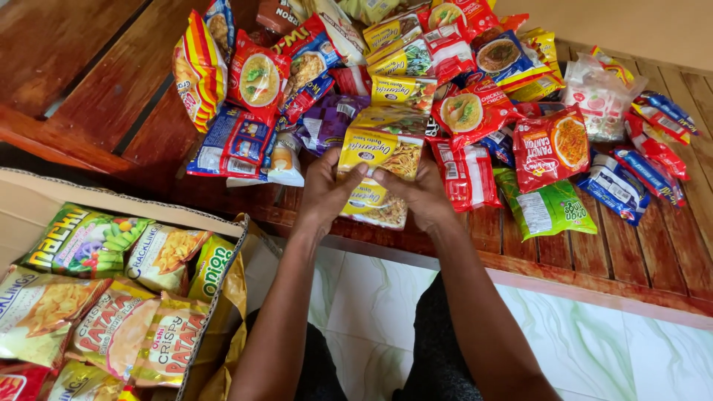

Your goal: Sorting and packing snack packets and coffee sachets into a cardboard box.

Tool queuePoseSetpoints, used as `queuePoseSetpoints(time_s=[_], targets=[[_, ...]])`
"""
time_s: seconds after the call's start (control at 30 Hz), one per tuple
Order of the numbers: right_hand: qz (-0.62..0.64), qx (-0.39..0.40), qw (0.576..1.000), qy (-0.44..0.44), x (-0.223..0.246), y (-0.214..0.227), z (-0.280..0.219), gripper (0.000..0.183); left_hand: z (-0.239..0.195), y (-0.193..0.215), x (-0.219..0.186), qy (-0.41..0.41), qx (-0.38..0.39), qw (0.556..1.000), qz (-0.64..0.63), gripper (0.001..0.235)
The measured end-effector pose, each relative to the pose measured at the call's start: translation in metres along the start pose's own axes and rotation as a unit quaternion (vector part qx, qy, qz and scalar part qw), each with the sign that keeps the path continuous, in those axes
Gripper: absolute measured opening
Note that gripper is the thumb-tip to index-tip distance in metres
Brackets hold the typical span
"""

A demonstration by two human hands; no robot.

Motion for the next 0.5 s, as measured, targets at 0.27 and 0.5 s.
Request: queuePoseSetpoints(time_s=[0.27,0.5], targets=[[0.137,-0.017,0.99,-0.015,0.012,0.021,0.012,0.059,-0.008,-0.013,-0.009,0.029,0.053,0.998,-0.013,0.029],[0.165,-0.154,0.969,-0.104,-0.018,0.078,0.049,0.078,-0.042,-0.042,-0.019,0.091,0.23,0.969,-0.021,0.055]])
Point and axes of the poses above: each hand's wrist, its own z-axis towards the middle knuckle, its own y-axis out of the back of the hand, x = y × z, the point moved 10 cm from there along z, towards the middle knuckle, and after that the axes turned 1 degree about z, right-handed, at the moved point
